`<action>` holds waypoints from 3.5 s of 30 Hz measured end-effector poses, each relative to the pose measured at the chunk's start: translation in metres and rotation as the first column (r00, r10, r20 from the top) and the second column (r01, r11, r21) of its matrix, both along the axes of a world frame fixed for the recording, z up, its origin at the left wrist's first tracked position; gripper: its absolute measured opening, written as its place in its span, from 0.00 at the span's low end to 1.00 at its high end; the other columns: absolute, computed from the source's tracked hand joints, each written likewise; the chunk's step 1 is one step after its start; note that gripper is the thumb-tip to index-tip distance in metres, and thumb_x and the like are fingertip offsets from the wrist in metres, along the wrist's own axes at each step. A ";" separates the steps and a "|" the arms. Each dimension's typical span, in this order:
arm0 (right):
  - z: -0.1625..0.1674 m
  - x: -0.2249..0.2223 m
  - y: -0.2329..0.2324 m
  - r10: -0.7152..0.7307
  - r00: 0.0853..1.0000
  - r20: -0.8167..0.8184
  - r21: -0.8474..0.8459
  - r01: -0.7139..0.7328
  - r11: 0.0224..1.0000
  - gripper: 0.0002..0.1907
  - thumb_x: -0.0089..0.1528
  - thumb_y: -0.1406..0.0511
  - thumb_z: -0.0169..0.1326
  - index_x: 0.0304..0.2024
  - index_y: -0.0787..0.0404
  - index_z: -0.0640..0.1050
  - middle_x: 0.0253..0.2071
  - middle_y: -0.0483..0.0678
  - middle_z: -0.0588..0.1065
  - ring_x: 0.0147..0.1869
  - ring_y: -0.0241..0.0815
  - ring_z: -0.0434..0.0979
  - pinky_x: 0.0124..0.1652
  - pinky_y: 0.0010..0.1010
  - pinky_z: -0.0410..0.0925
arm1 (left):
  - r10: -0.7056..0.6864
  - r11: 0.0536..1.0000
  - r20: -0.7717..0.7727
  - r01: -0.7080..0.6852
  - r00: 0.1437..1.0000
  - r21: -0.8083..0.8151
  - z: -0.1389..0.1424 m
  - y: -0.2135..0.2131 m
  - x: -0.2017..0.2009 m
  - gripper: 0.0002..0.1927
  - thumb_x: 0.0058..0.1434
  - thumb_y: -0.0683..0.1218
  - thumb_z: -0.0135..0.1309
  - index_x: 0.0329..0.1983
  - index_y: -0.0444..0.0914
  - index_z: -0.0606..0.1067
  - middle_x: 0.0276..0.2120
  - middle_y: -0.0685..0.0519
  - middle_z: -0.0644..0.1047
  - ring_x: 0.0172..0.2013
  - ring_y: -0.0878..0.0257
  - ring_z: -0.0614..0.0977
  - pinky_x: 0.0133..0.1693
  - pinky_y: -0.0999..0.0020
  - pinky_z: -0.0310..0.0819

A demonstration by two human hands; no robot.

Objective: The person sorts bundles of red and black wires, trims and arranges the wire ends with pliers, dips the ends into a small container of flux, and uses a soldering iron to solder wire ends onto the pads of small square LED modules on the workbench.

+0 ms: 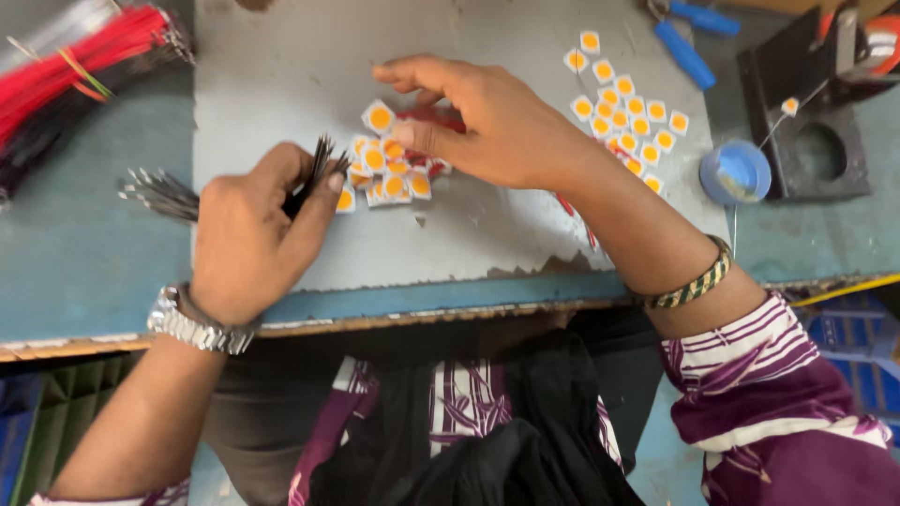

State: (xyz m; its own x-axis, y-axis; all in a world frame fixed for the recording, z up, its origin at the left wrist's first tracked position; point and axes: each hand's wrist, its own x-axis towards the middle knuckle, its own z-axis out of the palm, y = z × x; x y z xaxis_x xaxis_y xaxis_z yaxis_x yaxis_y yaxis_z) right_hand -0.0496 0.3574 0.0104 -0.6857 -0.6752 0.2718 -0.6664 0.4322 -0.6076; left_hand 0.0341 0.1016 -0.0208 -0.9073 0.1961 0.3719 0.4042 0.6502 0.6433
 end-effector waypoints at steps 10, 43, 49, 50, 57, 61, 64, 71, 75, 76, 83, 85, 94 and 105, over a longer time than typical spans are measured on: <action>-0.027 0.025 0.040 0.087 0.974 -0.210 0.099 -0.067 0.993 0.25 0.69 0.59 0.64 0.66 0.57 0.74 0.64 0.47 0.75 0.69 0.51 0.70 0.68 0.42 0.61 | -0.205 0.978 -0.127 0.198 0.970 -0.064 -0.003 0.026 0.000 0.11 0.72 0.44 0.61 0.39 0.32 0.73 0.20 0.45 0.71 0.20 0.50 0.74 0.26 0.60 0.64; -0.024 0.091 -0.008 -0.227 0.895 -0.385 0.128 0.296 0.947 0.07 0.59 0.58 0.67 0.38 0.49 0.85 0.65 0.42 0.72 0.76 0.51 0.60 0.64 0.52 0.52 | -0.429 0.902 -0.082 0.424 0.899 -0.079 -0.001 -0.002 0.005 0.20 0.52 0.43 0.62 0.49 0.34 0.78 0.37 0.49 0.82 0.28 0.53 0.82 0.30 0.62 0.75; -0.024 0.094 -0.007 -0.261 0.900 -0.348 0.116 0.318 0.941 0.09 0.60 0.57 0.69 0.41 0.47 0.86 0.66 0.42 0.71 0.77 0.52 0.58 0.64 0.51 0.50 | -0.473 0.872 -0.037 0.462 0.880 -0.161 -0.001 -0.001 -0.011 0.20 0.53 0.45 0.63 0.50 0.38 0.79 0.35 0.52 0.82 0.29 0.55 0.84 0.30 0.61 0.76; -0.023 0.095 -0.007 -0.268 0.897 -0.352 0.113 0.325 0.939 0.09 0.60 0.56 0.69 0.41 0.47 0.86 0.66 0.42 0.71 0.77 0.52 0.58 0.64 0.51 0.50 | -0.479 0.867 -0.027 0.468 0.877 -0.172 -0.001 -0.002 -0.012 0.20 0.53 0.45 0.63 0.50 0.39 0.79 0.35 0.53 0.82 0.29 0.55 0.83 0.30 0.61 0.76; -0.019 0.107 0.004 -0.312 0.892 -0.326 0.086 0.357 0.930 0.10 0.59 0.60 0.69 0.43 0.49 0.86 0.65 0.45 0.72 0.77 0.53 0.60 0.67 0.51 0.52 | -0.470 0.866 0.007 0.463 0.883 -0.189 0.002 0.000 -0.011 0.19 0.51 0.45 0.64 0.47 0.38 0.80 0.36 0.53 0.83 0.26 0.55 0.82 0.28 0.60 0.75; -0.012 0.131 0.037 -0.466 0.868 -0.173 -0.133 0.448 0.884 0.11 0.60 0.66 0.68 0.45 0.54 0.84 0.64 0.44 0.73 0.74 0.48 0.64 0.70 0.44 0.59 | -0.479 0.862 -0.003 0.470 0.878 -0.189 0.003 0.000 -0.011 0.18 0.50 0.45 0.64 0.46 0.38 0.80 0.40 0.54 0.83 0.26 0.56 0.82 0.28 0.61 0.75; -0.015 0.150 0.066 -0.590 0.806 -0.049 -0.326 0.545 0.772 0.10 0.64 0.70 0.66 0.48 0.59 0.82 0.64 0.46 0.73 0.73 0.44 0.66 0.71 0.38 0.61 | -0.477 0.860 -0.003 0.466 0.879 -0.209 0.000 0.001 -0.012 0.17 0.51 0.45 0.64 0.44 0.39 0.79 0.44 0.56 0.84 0.27 0.57 0.83 0.28 0.62 0.74; -0.034 0.164 0.149 -0.581 0.762 0.287 -0.711 0.576 0.404 0.13 0.74 0.69 0.61 0.60 0.57 0.77 0.61 0.48 0.74 0.62 0.41 0.73 0.58 0.29 0.68 | -0.475 0.846 0.023 0.464 0.880 -0.264 -0.006 -0.005 -0.011 0.22 0.48 0.46 0.65 0.49 0.40 0.79 0.41 0.55 0.82 0.27 0.57 0.82 0.28 0.62 0.74; -0.025 0.173 0.212 -0.094 0.799 0.594 -0.802 0.580 -0.142 0.22 0.72 0.67 0.57 0.68 0.54 0.71 0.54 0.52 0.76 0.53 0.41 0.77 0.56 0.29 0.70 | -0.444 0.848 0.134 0.464 0.886 -0.258 -0.016 -0.010 -0.008 0.21 0.46 0.47 0.65 0.45 0.39 0.80 0.42 0.56 0.84 0.27 0.60 0.83 0.30 0.65 0.76; -0.022 0.170 0.229 -0.047 0.788 0.613 -0.775 0.589 -0.228 0.16 0.74 0.66 0.57 0.63 0.56 0.69 0.53 0.52 0.75 0.52 0.41 0.75 0.55 0.28 0.69 | -0.422 0.857 0.144 0.445 0.895 -0.261 -0.020 -0.009 -0.008 0.19 0.49 0.47 0.65 0.45 0.40 0.81 0.43 0.58 0.84 0.28 0.62 0.84 0.31 0.67 0.77; -0.022 0.132 0.301 -0.200 0.737 0.645 -0.745 0.550 -0.377 0.12 0.72 0.59 0.57 0.50 0.58 0.74 0.44 0.50 0.77 0.42 0.41 0.77 0.43 0.30 0.69 | -0.363 0.893 0.159 0.392 0.918 -0.222 -0.042 -0.012 -0.012 0.08 0.55 0.47 0.64 0.28 0.39 0.79 0.46 0.60 0.85 0.28 0.68 0.84 0.31 0.74 0.76; -0.016 0.120 0.317 -0.215 0.741 0.637 -0.770 0.597 -0.225 0.15 0.75 0.54 0.56 0.52 0.58 0.74 0.42 0.46 0.78 0.38 0.37 0.77 0.38 0.27 0.66 | -0.335 0.897 0.132 0.359 0.933 -0.258 -0.037 -0.014 -0.007 0.08 0.54 0.48 0.65 0.30 0.39 0.80 0.43 0.60 0.85 0.27 0.65 0.84 0.32 0.70 0.79; -0.055 0.121 0.351 -0.588 0.357 0.726 -0.578 0.780 -0.240 0.21 0.78 0.49 0.54 0.44 0.59 0.71 0.37 0.46 0.77 0.36 0.40 0.77 0.37 0.30 0.67 | -0.460 0.862 0.018 0.451 0.888 -0.231 -0.006 -0.001 -0.012 0.19 0.47 0.47 0.65 0.43 0.40 0.80 0.41 0.57 0.84 0.26 0.57 0.83 0.28 0.63 0.75; -0.134 0.200 0.249 -0.930 0.119 0.347 -0.679 0.716 -0.161 0.20 0.78 0.50 0.53 0.46 0.59 0.70 0.38 0.47 0.77 0.37 0.40 0.78 0.36 0.31 0.67 | -0.481 0.860 -0.033 0.464 0.876 -0.212 -0.006 -0.002 -0.014 0.16 0.55 0.46 0.61 0.46 0.40 0.79 0.36 0.57 0.81 0.28 0.57 0.82 0.26 0.60 0.72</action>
State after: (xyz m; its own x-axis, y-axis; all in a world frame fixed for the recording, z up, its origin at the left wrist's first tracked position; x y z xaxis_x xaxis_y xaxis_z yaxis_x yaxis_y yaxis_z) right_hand 0.1507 0.6060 -0.1234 -0.3783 0.8364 0.3966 -0.1881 0.3501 -0.9176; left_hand 0.0200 0.0998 -0.0272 -0.6554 0.6683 0.3518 0.7399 0.4745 0.4769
